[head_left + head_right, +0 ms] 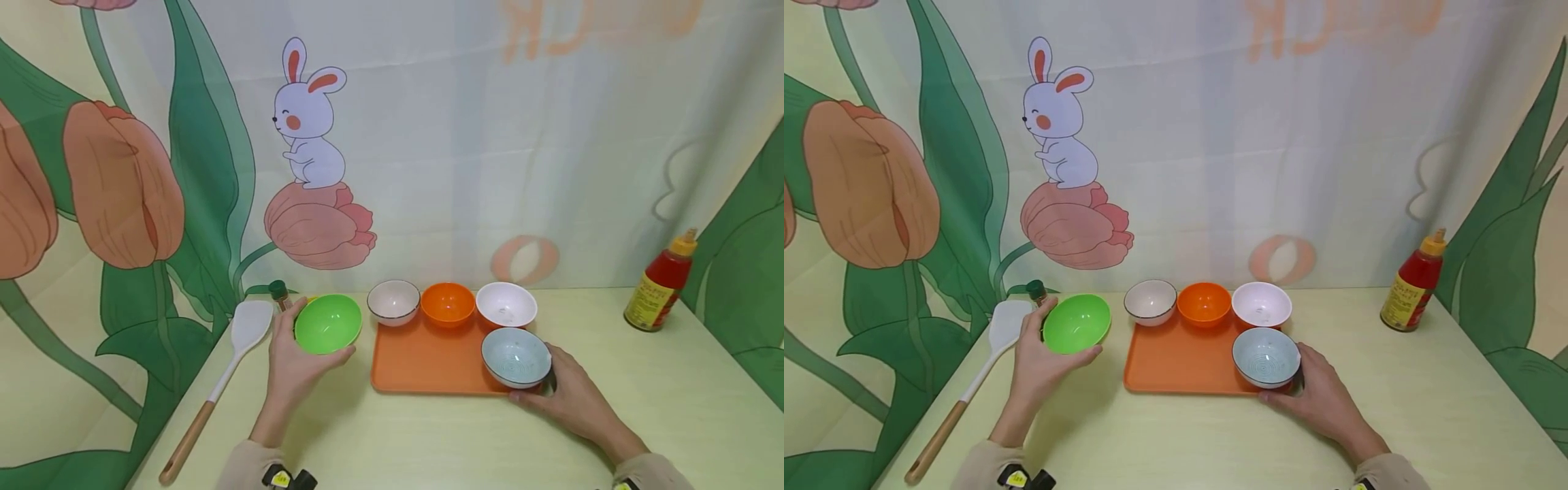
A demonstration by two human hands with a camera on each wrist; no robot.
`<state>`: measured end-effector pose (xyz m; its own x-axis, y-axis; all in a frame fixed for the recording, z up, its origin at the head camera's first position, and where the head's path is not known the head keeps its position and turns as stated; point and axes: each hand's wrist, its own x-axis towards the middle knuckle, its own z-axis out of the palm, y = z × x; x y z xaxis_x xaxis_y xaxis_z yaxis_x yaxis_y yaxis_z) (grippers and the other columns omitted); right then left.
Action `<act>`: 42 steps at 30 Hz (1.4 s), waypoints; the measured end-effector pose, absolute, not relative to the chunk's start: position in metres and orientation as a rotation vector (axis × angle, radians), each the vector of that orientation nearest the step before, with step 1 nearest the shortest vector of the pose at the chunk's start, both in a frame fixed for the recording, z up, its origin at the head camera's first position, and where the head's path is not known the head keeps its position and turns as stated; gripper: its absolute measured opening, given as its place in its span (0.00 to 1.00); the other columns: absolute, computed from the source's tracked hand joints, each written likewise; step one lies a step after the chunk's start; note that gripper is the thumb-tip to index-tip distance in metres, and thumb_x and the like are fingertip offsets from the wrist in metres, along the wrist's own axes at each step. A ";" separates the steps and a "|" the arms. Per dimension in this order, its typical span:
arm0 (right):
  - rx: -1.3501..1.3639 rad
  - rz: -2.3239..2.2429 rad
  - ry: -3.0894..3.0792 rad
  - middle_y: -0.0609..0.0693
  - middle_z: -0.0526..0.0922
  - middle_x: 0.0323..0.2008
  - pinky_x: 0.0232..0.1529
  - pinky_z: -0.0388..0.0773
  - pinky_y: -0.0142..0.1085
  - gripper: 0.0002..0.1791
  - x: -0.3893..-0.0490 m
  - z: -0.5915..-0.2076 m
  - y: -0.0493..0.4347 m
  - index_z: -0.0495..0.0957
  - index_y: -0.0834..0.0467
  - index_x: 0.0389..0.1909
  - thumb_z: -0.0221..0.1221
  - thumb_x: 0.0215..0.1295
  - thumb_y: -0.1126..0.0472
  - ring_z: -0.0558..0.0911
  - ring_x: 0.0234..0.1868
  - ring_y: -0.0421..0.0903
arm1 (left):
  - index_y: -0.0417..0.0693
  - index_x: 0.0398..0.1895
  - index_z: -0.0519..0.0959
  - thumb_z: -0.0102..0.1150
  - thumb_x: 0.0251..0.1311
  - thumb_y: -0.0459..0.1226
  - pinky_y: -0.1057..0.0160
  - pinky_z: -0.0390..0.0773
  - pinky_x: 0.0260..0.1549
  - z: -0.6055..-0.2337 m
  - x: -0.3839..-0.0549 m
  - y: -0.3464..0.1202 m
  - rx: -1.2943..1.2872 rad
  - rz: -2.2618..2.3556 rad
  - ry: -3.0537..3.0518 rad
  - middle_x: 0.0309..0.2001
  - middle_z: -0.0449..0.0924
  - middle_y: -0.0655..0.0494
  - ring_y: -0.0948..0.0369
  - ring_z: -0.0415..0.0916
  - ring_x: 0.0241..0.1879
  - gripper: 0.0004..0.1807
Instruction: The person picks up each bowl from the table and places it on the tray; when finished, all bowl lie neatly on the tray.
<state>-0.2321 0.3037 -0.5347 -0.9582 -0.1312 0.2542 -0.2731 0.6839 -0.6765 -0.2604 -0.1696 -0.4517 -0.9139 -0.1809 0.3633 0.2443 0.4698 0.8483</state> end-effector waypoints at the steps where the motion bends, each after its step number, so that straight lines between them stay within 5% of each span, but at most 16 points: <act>1: 0.329 1.131 -2.711 0.63 0.77 0.73 0.75 0.71 0.72 0.64 -0.232 -0.535 0.304 0.67 0.62 0.81 0.83 0.53 0.31 0.75 0.74 0.66 | 0.53 0.83 0.68 0.96 0.37 0.44 0.37 0.79 0.69 -0.451 -0.261 -0.164 -0.075 -1.438 -2.318 0.75 0.69 0.50 0.46 0.71 0.71 0.65; 22: 0.283 1.112 -2.787 0.69 0.72 0.77 0.77 0.66 0.76 0.67 -0.231 -0.535 0.307 0.65 0.65 0.82 0.83 0.52 0.29 0.69 0.79 0.72 | 0.52 0.81 0.70 0.96 0.34 0.48 0.41 0.85 0.64 -0.471 -0.274 -0.053 -0.318 -1.597 -2.383 0.70 0.74 0.55 0.48 0.75 0.68 0.65; 42: 0.267 1.115 -2.803 0.69 0.72 0.77 0.78 0.65 0.76 0.67 -0.232 -0.530 0.309 0.65 0.65 0.82 0.82 0.52 0.29 0.68 0.79 0.73 | 0.50 0.80 0.70 0.96 0.33 0.50 0.48 0.84 0.62 -0.508 -0.275 -0.009 -0.380 -1.553 -2.540 0.68 0.75 0.56 0.53 0.76 0.64 0.65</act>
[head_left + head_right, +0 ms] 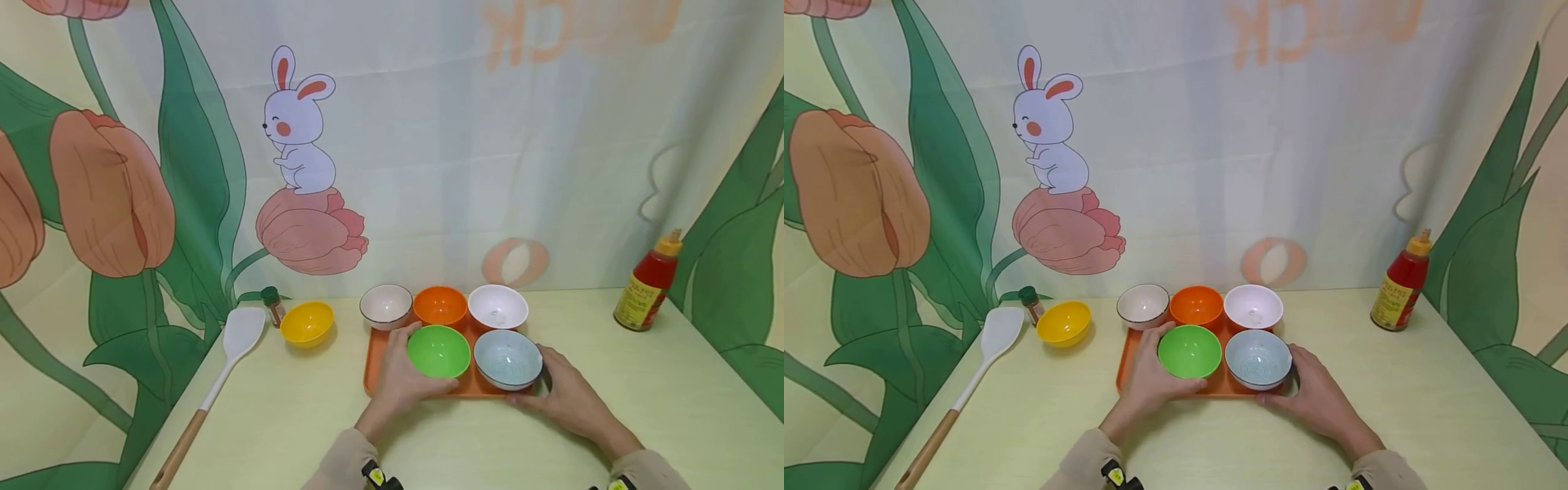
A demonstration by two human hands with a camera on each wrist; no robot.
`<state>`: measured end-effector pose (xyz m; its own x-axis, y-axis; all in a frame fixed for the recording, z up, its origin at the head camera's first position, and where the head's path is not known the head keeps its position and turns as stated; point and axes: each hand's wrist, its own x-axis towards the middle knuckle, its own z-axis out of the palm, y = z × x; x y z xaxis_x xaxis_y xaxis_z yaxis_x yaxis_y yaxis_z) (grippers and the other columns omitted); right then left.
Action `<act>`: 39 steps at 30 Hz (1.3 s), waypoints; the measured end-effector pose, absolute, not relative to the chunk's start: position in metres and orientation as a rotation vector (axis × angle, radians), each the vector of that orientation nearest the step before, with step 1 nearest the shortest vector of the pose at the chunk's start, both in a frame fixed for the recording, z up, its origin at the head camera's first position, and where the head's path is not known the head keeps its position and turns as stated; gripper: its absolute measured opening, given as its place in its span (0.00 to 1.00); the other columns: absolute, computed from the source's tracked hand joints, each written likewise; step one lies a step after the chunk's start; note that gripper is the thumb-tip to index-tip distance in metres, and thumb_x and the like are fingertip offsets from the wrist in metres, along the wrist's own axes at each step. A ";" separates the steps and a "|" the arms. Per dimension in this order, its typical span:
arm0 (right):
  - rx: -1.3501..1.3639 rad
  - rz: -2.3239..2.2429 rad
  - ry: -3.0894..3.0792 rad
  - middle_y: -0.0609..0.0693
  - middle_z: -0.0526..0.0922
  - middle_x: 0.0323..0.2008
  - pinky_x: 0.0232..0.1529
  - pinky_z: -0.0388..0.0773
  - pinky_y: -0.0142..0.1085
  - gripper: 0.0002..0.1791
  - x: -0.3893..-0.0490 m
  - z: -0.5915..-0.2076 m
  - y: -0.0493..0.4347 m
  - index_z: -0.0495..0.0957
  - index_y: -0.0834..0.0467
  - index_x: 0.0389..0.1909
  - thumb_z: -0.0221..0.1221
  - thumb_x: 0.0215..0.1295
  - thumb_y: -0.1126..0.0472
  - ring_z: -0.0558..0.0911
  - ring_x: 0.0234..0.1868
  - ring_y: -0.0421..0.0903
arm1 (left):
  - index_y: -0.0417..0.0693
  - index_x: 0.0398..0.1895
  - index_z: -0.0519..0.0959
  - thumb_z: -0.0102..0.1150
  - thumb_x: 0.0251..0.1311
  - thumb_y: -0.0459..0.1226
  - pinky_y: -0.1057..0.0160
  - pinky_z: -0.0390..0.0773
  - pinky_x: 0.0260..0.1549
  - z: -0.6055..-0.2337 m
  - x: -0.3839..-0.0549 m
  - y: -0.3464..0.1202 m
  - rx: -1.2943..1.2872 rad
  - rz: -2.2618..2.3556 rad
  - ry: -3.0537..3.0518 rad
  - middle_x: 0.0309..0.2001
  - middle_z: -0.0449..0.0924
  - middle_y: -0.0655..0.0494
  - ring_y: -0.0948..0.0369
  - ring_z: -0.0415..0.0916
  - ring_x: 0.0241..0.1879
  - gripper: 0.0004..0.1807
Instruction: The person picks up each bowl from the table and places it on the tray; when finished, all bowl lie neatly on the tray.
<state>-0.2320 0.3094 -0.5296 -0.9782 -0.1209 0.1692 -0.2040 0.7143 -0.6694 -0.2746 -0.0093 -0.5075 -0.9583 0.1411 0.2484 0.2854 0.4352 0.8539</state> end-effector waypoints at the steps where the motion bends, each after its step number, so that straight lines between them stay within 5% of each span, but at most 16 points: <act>1: 0.266 1.112 -2.802 0.69 0.72 0.77 0.78 0.65 0.76 0.67 -0.232 -0.530 0.310 0.65 0.65 0.82 0.82 0.52 0.29 0.68 0.79 0.73 | 0.50 0.80 0.70 0.96 0.33 0.50 0.47 0.84 0.63 -0.509 -0.274 -0.009 -0.384 -1.553 -2.543 0.68 0.75 0.56 0.53 0.76 0.64 0.65; 24: 0.253 1.116 -2.826 0.68 0.70 0.79 0.78 0.64 0.76 0.69 -0.233 -0.530 0.309 0.64 0.64 0.84 0.82 0.52 0.28 0.67 0.80 0.72 | 0.51 0.83 0.66 0.97 0.32 0.55 0.44 0.79 0.71 -0.510 -0.273 -0.014 -0.437 -1.539 -2.556 0.73 0.73 0.56 0.53 0.73 0.70 0.71; 39: 0.247 1.117 -2.832 0.69 0.69 0.79 0.78 0.63 0.77 0.69 -0.233 -0.528 0.309 0.63 0.65 0.84 0.82 0.52 0.29 0.66 0.80 0.73 | 0.50 0.85 0.65 0.96 0.41 0.44 0.40 0.72 0.79 -0.478 -0.280 -0.036 -0.406 -1.672 -2.355 0.77 0.74 0.50 0.49 0.72 0.76 0.65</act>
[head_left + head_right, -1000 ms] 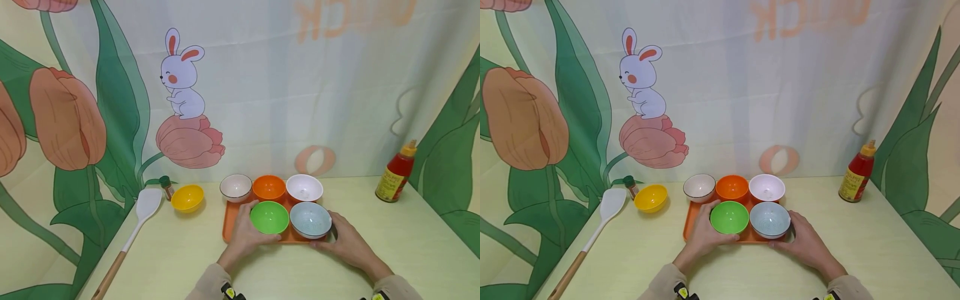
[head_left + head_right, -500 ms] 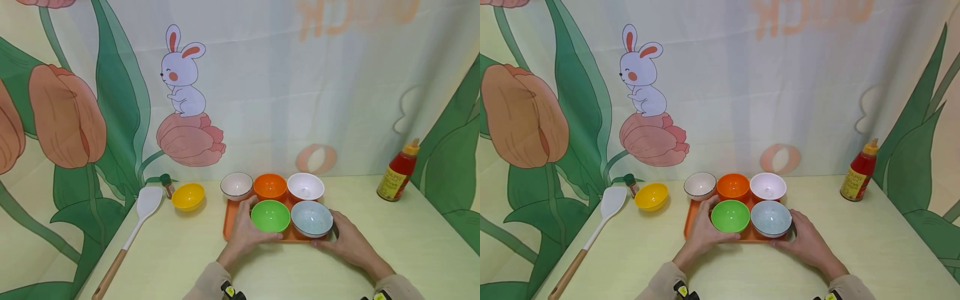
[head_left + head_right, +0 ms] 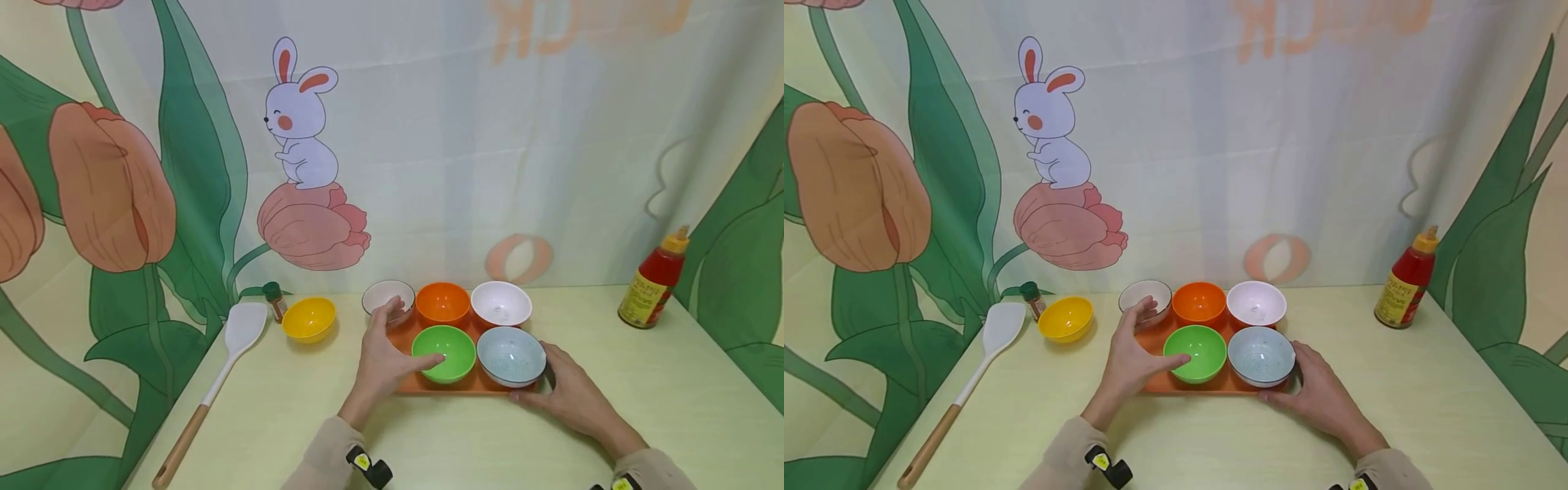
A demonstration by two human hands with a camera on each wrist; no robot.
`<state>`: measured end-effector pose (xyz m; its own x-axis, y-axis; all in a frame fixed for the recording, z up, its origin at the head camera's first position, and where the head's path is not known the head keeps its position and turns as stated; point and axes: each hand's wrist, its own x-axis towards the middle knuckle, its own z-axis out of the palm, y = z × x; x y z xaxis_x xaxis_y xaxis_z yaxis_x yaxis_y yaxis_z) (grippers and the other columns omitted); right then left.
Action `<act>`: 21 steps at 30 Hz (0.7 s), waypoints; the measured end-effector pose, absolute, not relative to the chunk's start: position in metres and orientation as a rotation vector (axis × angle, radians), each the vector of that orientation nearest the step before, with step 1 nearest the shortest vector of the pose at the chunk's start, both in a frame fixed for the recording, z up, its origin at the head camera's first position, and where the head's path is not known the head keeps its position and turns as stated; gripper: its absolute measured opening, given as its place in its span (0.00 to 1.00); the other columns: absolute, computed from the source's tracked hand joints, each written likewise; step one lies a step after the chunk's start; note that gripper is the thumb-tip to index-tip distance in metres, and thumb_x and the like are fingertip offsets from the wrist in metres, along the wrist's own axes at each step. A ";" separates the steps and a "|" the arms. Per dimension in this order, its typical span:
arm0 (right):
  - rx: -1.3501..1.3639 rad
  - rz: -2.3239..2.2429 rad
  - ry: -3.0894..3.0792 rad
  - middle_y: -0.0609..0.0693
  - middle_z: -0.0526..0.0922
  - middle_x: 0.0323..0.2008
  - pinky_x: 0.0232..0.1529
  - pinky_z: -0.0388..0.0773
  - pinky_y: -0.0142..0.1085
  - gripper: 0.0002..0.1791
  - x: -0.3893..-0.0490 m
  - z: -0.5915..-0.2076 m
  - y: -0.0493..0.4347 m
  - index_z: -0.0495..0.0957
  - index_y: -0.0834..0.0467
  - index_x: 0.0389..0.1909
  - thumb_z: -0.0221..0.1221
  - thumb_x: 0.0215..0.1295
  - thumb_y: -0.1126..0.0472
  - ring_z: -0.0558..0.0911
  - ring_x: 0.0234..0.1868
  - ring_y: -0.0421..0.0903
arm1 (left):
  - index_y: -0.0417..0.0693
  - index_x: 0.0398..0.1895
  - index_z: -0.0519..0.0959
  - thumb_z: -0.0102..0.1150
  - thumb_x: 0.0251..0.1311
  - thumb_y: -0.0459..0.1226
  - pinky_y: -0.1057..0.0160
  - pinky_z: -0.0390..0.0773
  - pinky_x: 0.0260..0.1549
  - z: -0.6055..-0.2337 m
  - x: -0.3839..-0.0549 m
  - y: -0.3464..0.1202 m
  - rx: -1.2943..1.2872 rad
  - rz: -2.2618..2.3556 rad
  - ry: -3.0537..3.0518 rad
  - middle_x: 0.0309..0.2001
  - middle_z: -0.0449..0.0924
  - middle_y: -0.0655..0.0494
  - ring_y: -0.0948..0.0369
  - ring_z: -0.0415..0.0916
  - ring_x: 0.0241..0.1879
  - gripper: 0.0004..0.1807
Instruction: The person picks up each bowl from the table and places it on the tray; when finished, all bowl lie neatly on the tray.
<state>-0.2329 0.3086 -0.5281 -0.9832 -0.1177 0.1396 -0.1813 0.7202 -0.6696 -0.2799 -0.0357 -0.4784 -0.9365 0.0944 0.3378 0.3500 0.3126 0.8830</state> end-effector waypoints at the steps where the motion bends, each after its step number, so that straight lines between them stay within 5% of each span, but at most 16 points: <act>1: 0.246 1.115 -2.833 0.69 0.69 0.79 0.78 0.63 0.77 0.69 -0.233 -0.528 0.308 0.63 0.65 0.84 0.82 0.52 0.29 0.66 0.80 0.73 | 0.50 0.85 0.65 0.96 0.41 0.44 0.40 0.73 0.79 -0.477 -0.281 -0.039 -0.401 -1.669 -2.346 0.78 0.74 0.50 0.49 0.71 0.76 0.65; 13: 0.256 1.122 -2.825 0.68 0.70 0.79 0.78 0.64 0.77 0.68 -0.232 -0.527 0.308 0.64 0.63 0.84 0.82 0.52 0.29 0.67 0.80 0.72 | 0.53 0.87 0.64 0.94 0.45 0.46 0.48 0.72 0.80 -0.454 -0.298 -0.094 -0.255 -1.585 -2.236 0.76 0.72 0.54 0.50 0.71 0.76 0.65; 21: 0.262 1.114 -2.823 0.68 0.71 0.78 0.78 0.64 0.77 0.68 -0.232 -0.528 0.308 0.64 0.64 0.83 0.82 0.52 0.29 0.67 0.79 0.72 | 0.52 0.87 0.62 0.90 0.52 0.51 0.42 0.68 0.83 -0.450 -0.306 -0.126 -0.147 -1.566 -2.190 0.78 0.71 0.54 0.52 0.68 0.78 0.62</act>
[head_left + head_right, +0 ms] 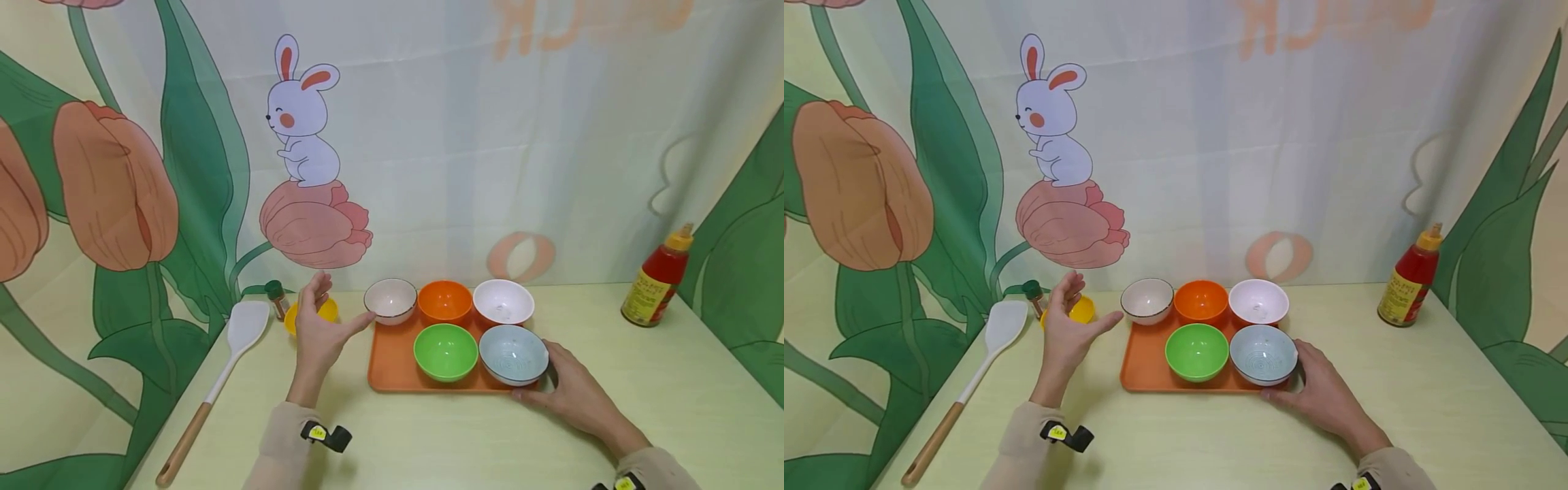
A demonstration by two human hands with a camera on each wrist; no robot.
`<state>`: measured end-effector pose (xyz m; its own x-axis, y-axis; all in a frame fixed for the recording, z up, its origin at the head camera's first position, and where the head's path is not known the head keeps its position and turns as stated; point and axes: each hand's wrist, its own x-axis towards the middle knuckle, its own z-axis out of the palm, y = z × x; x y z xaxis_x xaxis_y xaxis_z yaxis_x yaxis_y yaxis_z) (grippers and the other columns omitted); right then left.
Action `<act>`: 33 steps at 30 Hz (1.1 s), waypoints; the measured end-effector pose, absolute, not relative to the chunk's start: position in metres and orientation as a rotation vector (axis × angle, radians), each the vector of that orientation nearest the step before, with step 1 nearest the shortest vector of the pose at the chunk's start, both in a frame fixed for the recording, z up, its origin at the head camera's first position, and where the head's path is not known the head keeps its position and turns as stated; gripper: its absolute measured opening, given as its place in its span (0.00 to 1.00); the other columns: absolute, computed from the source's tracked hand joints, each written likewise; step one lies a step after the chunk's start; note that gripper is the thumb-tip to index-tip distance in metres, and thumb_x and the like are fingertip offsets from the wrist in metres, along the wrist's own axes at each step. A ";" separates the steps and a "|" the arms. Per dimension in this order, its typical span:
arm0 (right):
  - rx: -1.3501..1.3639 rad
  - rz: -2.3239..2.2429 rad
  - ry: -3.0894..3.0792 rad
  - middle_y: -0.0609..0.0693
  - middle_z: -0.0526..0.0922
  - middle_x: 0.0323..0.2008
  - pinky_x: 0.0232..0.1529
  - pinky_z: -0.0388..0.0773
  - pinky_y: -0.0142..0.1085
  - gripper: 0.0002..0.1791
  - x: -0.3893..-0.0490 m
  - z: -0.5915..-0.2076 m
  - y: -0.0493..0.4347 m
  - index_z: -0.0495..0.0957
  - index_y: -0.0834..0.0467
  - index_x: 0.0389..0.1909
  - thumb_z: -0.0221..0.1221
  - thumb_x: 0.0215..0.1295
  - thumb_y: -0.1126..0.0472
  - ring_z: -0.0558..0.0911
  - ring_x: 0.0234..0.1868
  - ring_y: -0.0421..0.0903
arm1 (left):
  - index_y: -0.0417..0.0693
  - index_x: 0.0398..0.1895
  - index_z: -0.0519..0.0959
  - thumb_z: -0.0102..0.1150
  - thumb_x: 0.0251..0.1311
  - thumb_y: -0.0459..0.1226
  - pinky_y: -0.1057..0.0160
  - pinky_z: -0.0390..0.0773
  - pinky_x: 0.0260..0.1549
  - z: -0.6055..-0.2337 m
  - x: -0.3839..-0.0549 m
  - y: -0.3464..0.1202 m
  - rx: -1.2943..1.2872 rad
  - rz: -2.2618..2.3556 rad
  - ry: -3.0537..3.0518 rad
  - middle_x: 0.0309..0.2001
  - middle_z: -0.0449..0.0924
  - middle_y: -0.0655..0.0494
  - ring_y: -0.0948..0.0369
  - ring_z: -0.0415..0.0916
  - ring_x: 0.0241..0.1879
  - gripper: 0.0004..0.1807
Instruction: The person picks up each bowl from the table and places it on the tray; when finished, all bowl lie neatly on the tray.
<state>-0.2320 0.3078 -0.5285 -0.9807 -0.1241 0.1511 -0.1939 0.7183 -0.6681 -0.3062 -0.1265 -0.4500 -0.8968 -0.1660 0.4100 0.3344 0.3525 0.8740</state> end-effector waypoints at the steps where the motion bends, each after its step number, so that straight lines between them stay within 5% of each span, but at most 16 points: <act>1: 0.262 1.115 -2.823 0.68 0.71 0.78 0.78 0.64 0.77 0.68 -0.232 -0.528 0.308 0.64 0.64 0.83 0.82 0.52 0.29 0.67 0.79 0.72 | 0.52 0.87 0.62 0.90 0.53 0.51 0.42 0.68 0.83 -0.451 -0.307 -0.130 -0.136 -1.565 -2.184 0.79 0.71 0.53 0.52 0.67 0.78 0.61; 33: 0.266 1.112 -2.835 0.68 0.70 0.79 0.78 0.64 0.77 0.68 -0.233 -0.528 0.310 0.64 0.64 0.84 0.81 0.53 0.28 0.67 0.80 0.72 | 0.51 0.88 0.59 0.87 0.58 0.45 0.40 0.58 0.87 -0.513 -0.333 -0.195 0.236 -1.515 -2.200 0.83 0.61 0.47 0.46 0.58 0.84 0.60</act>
